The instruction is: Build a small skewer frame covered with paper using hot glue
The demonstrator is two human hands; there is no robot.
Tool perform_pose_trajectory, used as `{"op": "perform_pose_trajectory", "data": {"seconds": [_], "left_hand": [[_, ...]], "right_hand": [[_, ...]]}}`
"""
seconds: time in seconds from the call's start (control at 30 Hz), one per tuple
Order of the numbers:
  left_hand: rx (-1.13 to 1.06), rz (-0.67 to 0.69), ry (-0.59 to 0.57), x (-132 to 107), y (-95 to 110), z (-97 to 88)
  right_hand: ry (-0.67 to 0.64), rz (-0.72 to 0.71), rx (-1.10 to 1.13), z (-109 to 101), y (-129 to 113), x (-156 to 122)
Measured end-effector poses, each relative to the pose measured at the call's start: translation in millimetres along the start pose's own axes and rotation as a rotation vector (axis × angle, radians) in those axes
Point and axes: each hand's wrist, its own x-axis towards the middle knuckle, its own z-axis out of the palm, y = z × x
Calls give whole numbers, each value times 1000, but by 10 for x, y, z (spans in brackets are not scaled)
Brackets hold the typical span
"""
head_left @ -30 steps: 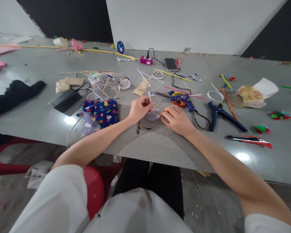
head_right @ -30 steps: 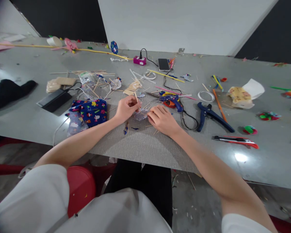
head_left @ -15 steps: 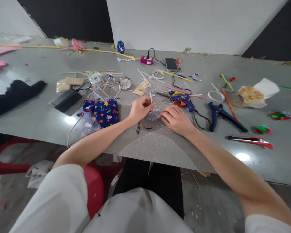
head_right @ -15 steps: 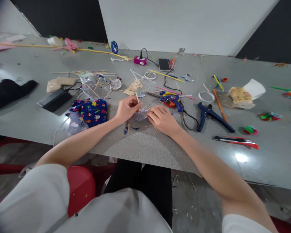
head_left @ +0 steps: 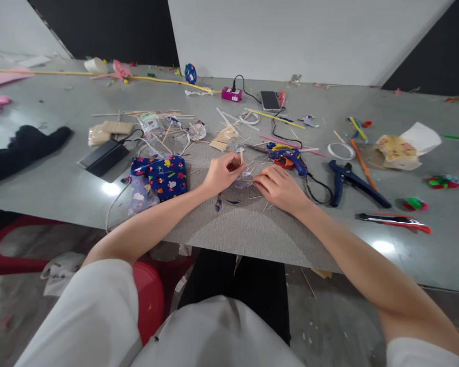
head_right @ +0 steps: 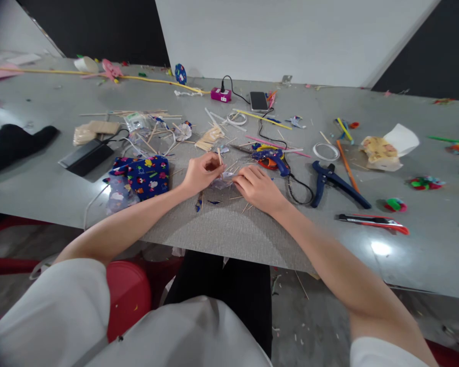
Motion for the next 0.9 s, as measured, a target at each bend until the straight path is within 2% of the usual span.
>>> {"op": "perform_pose_trajectory", "data": {"seconds": [0.9], "left_hand": [[35,55,-20,-5,-2,0]], "right_hand": [[27,32,33,12,-29,5]]}}
